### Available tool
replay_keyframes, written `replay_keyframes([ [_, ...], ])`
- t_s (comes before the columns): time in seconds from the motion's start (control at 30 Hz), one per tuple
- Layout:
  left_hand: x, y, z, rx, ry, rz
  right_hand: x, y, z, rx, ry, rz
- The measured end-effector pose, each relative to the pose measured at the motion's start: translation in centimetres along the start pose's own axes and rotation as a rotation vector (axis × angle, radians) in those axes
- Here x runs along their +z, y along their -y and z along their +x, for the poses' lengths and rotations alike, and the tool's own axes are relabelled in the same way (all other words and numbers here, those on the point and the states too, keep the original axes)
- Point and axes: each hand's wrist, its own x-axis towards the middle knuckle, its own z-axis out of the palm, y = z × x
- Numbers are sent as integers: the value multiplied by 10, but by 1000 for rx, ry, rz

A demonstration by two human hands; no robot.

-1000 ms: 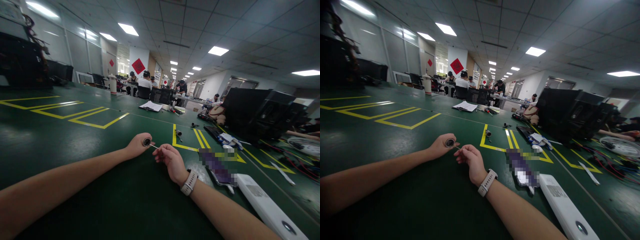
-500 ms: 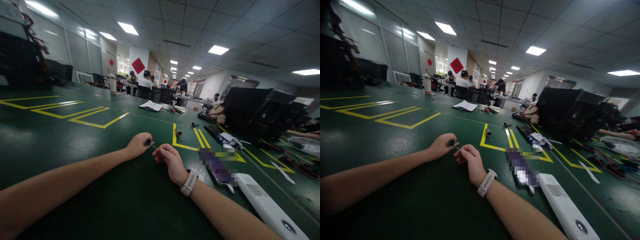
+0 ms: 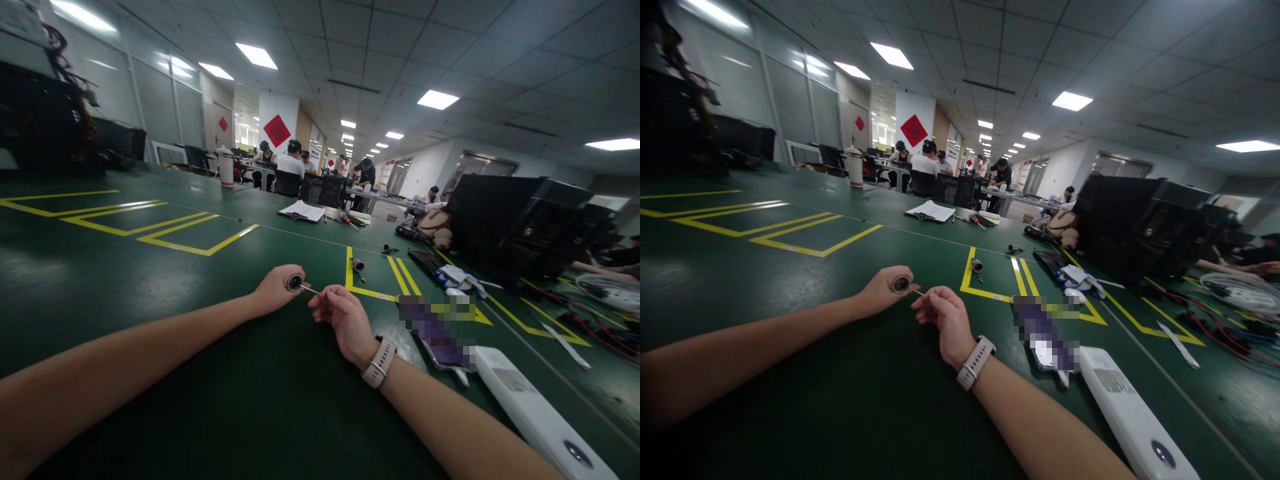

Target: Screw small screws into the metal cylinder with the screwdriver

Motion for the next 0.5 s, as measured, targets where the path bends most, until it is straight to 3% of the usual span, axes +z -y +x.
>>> replay_keyframes([
  [0.2,-2,-3,0,-9,-1,45,3,2,-1,28,-14,-52],
  [0.5,0,0,0,15,19,-65,0,2,1,45,24,12],
])
